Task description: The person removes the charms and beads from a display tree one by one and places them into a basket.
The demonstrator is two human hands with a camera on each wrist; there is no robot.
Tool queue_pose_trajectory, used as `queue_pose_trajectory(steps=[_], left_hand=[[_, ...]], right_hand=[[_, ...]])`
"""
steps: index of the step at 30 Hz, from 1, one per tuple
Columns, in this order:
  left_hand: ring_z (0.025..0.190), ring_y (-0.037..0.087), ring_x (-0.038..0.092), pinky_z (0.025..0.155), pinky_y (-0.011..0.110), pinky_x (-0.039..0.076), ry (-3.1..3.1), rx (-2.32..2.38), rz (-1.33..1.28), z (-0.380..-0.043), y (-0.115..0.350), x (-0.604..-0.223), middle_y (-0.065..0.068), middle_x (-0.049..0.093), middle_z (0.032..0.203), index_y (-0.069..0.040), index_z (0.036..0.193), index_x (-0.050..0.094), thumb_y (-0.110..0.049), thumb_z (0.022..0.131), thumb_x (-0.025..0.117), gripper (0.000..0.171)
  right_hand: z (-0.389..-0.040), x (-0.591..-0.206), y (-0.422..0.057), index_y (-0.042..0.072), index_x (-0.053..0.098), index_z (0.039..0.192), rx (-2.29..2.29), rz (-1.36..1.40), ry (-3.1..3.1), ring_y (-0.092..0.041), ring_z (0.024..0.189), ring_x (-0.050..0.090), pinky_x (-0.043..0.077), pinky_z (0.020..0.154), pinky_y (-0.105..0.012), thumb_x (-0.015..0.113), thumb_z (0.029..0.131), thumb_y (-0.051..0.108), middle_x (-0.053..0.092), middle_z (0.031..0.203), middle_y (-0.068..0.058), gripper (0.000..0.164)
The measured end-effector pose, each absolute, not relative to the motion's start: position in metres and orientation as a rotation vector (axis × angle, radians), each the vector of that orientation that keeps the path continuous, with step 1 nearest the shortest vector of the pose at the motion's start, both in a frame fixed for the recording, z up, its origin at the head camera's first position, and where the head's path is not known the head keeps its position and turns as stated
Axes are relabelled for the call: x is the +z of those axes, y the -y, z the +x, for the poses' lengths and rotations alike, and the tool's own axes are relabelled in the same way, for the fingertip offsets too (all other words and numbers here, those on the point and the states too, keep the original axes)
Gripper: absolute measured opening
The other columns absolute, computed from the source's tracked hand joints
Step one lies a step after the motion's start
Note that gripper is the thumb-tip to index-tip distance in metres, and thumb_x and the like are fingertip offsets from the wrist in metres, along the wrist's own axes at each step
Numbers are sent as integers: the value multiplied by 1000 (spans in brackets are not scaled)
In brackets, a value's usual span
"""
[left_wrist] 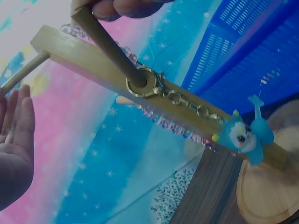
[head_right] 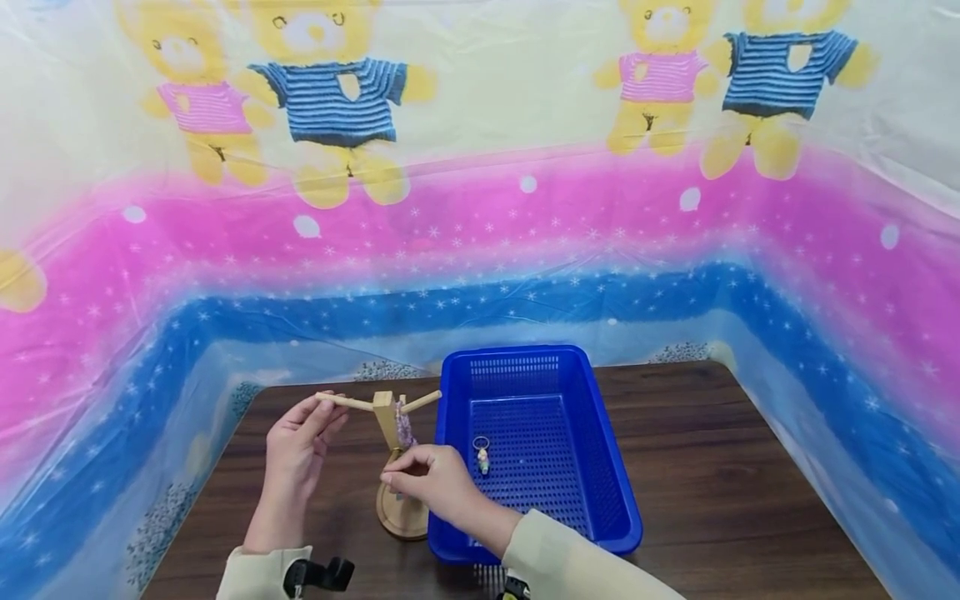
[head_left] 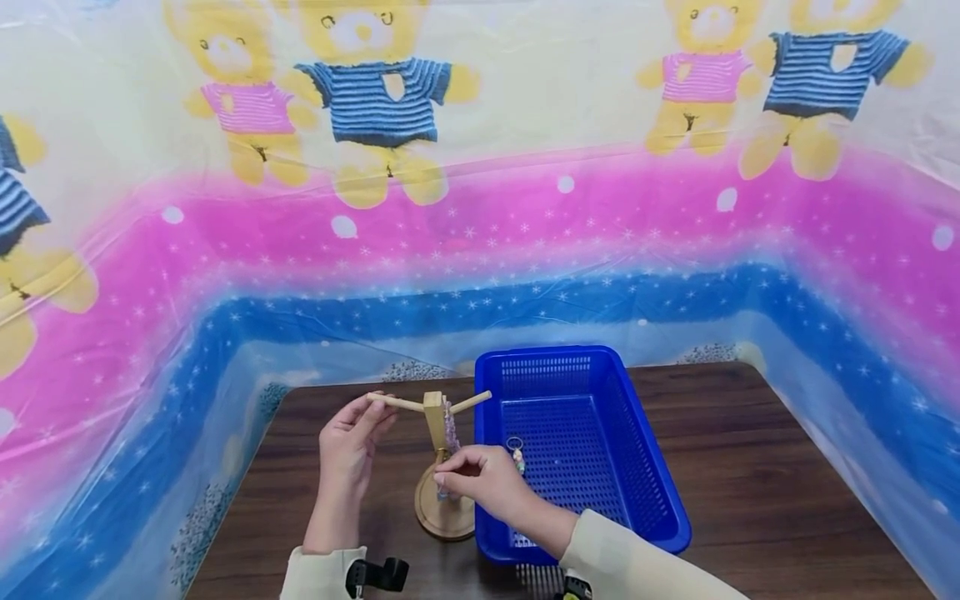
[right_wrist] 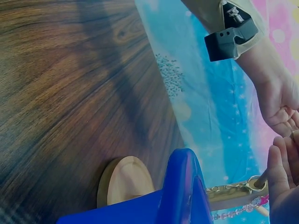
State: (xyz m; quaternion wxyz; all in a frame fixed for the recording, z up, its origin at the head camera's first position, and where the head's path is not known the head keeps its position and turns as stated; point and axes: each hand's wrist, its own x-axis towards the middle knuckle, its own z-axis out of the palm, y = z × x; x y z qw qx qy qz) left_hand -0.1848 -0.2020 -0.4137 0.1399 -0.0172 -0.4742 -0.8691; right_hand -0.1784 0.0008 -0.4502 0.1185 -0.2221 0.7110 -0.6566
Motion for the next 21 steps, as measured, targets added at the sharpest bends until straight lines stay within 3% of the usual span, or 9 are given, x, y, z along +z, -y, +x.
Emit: queue_pose_trajectory(steps=[3, 8, 10, 16, 21], left_hand=[[81, 6, 78, 77, 18, 65, 1337, -2513, -17, -185, 200, -414, 0, 81, 87, -12, 88, 78, 5, 99, 61, 26], [79, 5, 77, 76, 18, 65, 1334, -2511, -16, -186, 199, -414, -3, 80, 84, -14, 86, 77, 6, 98, 61, 28], [78, 4, 77, 75, 17, 65, 1334, -2505, -15, -186, 198, -415, -3, 80, 83, -14, 85, 77, 6, 98, 62, 28], [79, 5, 77, 76, 18, 65, 1321, -2493, -34, -185, 197, -417, -2, 80, 84, -13, 85, 77, 6, 98, 62, 28], [79, 4, 77, 75, 17, 65, 1346, -2468, -28, -185, 197, -417, -4, 80, 84, -15, 85, 77, 6, 98, 62, 29]], right_hand=[[-178, -450, -1, -14, 72, 100, -1910, -652, -2091, 5, 72, 66, 67, 71, -29, 72, 93, 4, 74, 104, -32, 19], [-178, -451, 0, -12, 73, 99, -1909, -621, -2095, 2, 71, 66, 63, 68, -21, 72, 93, 5, 75, 103, -31, 17], [-178, -451, 0, -11, 73, 99, -1913, -612, -2089, 0, 71, 67, 65, 69, -23, 72, 93, 5, 75, 102, -31, 17], [-178, -451, -2, -12, 73, 100, -1916, -627, -2089, -4, 72, 68, 67, 76, -50, 72, 93, 4, 74, 101, -32, 17], [-176, -448, -5, -12, 72, 101, -1906, -645, -2096, -2, 71, 68, 68, 74, -42, 72, 94, 5, 74, 101, -32, 19]])
